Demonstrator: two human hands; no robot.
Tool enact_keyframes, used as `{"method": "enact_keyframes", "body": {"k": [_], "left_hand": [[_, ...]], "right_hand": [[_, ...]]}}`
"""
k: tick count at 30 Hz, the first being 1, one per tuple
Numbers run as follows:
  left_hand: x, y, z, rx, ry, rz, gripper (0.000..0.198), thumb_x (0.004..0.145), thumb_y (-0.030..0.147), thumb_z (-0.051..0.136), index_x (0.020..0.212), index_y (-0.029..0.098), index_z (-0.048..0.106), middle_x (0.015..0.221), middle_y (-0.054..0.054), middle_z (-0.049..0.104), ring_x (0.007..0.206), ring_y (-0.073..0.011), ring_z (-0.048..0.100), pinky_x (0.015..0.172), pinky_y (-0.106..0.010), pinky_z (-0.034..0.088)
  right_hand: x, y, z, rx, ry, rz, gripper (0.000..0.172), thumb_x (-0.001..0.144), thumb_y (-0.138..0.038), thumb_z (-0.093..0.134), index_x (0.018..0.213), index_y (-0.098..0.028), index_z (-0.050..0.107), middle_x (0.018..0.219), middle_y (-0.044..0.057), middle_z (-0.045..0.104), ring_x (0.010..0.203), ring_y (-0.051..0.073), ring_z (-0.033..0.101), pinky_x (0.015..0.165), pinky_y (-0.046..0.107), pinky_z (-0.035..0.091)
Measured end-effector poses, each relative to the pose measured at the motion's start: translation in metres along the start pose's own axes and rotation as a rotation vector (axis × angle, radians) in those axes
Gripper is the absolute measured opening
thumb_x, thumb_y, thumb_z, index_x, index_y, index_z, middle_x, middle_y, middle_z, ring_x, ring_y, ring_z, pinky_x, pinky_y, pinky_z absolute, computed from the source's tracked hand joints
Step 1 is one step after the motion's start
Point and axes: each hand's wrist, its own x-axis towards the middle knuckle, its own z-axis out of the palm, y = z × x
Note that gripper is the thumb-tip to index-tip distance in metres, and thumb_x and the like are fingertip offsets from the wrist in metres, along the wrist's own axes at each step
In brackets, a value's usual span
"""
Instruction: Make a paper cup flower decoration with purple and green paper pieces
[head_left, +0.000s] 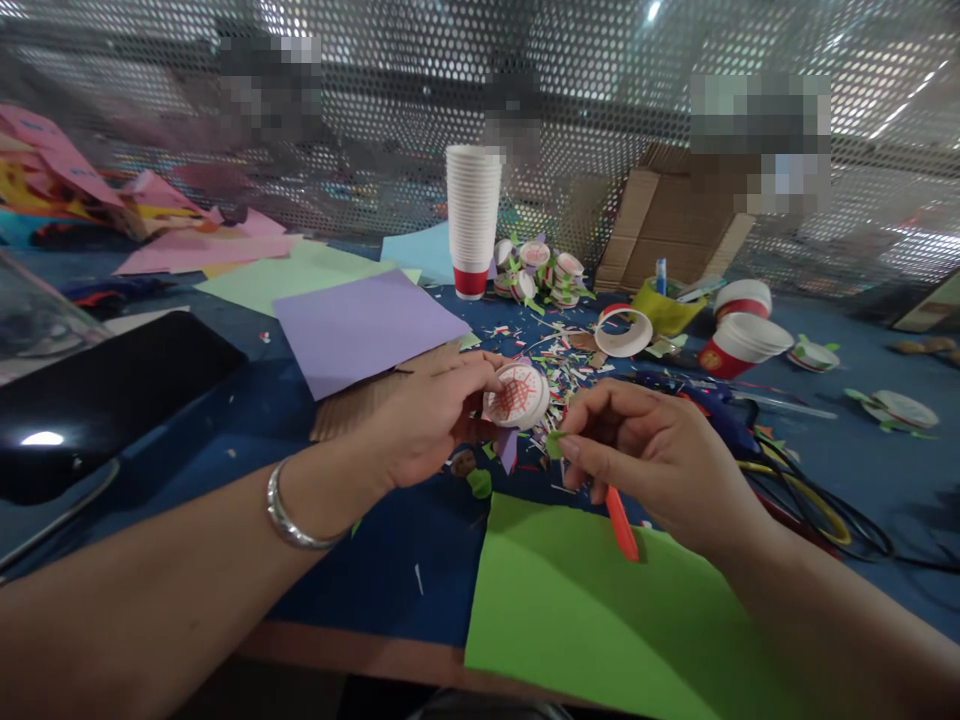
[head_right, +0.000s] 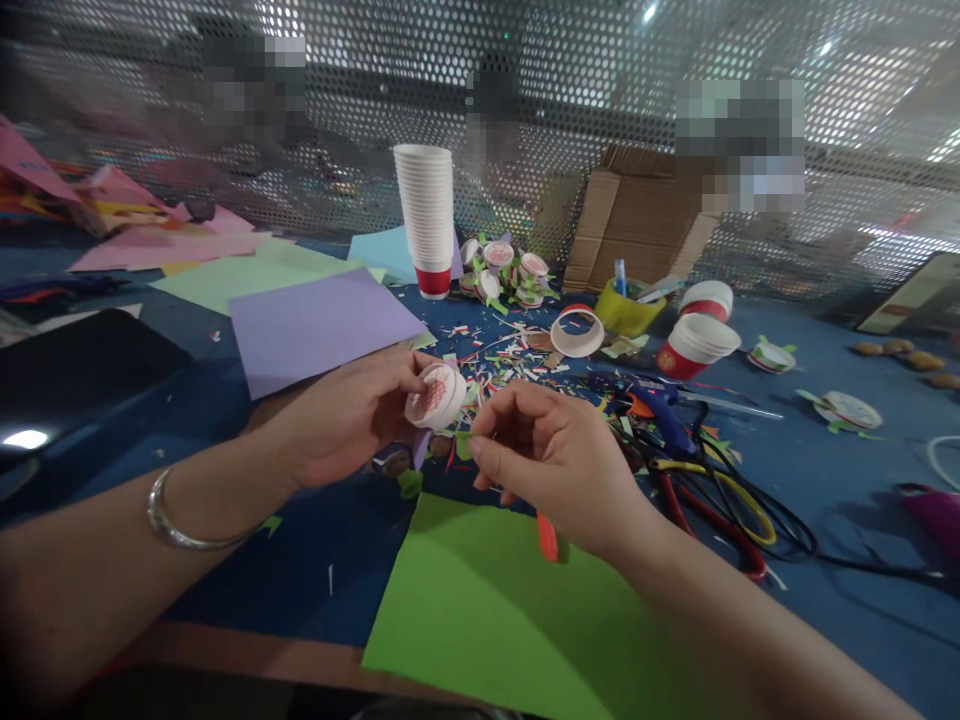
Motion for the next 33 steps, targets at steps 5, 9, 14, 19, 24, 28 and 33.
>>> {"method": "enact_keyframes", "body": {"k": [5,9,14,19,24,28,33], "left_hand": [[-0.0002,-0.0016,0.0002,0.032,-0.012,-0.015,0.01,0.074,0.019,0.061,0.081,0.015,0.067,0.078,-0.005,0.063,0.067,-0.017,0.059,0.054,-0.028,0.056],[0.0009,-0.0035,0.0009,0.035,0.026,-0.024,0.009,0.073,0.018,0.062,0.079,0.014,0.066,0.078,-0.005,0.062,0.068,-0.0155,0.058,0.055,-0.025,0.052],[0.0022,-0.0045,0.0007,0.041,0.001,-0.035,0.012,0.072,0.021,0.066,0.081,0.013,0.068,0.079,-0.005,0.064,0.068,-0.0142,0.058,0.058,-0.023,0.049],[0.0016,-0.0056,0.0001,0.037,0.004,-0.045,0.011,0.07,0.02,0.07,0.079,0.013,0.068,0.078,-0.004,0.065,0.068,-0.013,0.059,0.06,-0.022,0.049],[-0.0008,-0.0053,0.0026,0.05,0.02,-0.058,0.008,0.073,0.017,0.066,0.08,0.013,0.069,0.077,-0.003,0.066,0.066,-0.0117,0.06,0.06,-0.021,0.047],[-0.0027,-0.0038,0.0053,0.076,0.023,-0.069,0.008,0.076,0.018,0.066,0.081,0.013,0.069,0.074,-0.003,0.066,0.063,-0.0112,0.059,0.058,-0.021,0.046],[-0.0032,-0.0037,0.0066,0.084,0.042,-0.063,0.006,0.078,0.017,0.066,0.083,0.013,0.068,0.076,-0.004,0.067,0.063,-0.0109,0.059,0.057,-0.021,0.045]], "right_hand": [[-0.0001,0.0013,0.0002,-0.041,0.007,-0.023,0.012,0.082,-0.024,0.076,0.088,-0.021,0.065,0.065,-0.004,0.068,0.052,0.008,0.063,0.047,0.017,0.053],[0.0004,0.0017,0.0009,-0.055,-0.01,-0.048,0.011,0.086,-0.026,0.074,0.091,-0.02,0.065,0.067,-0.003,0.067,0.056,0.009,0.062,0.049,0.019,0.051],[0.0018,0.0043,0.0023,-0.042,-0.014,-0.081,0.02,0.082,-0.017,0.077,0.09,-0.021,0.059,0.074,-0.005,0.062,0.06,0.007,0.061,0.055,0.019,0.05],[0.0019,0.0057,0.0031,-0.096,-0.025,-0.078,0.023,0.081,-0.016,0.077,0.09,-0.022,0.057,0.074,-0.007,0.057,0.057,0.007,0.057,0.052,0.02,0.045],[0.0034,0.0085,0.0023,-0.103,-0.027,-0.091,0.023,0.081,-0.014,0.076,0.088,-0.022,0.056,0.077,-0.006,0.056,0.06,0.006,0.057,0.054,0.02,0.045],[0.0029,0.0103,0.0015,-0.109,-0.037,-0.1,0.022,0.082,-0.014,0.075,0.088,-0.023,0.055,0.078,-0.006,0.055,0.061,0.007,0.056,0.055,0.021,0.045],[0.0019,0.0102,0.0012,-0.168,-0.04,-0.11,0.019,0.086,-0.018,0.072,0.089,-0.023,0.054,0.077,-0.006,0.054,0.061,0.008,0.055,0.056,0.022,0.046]]}}
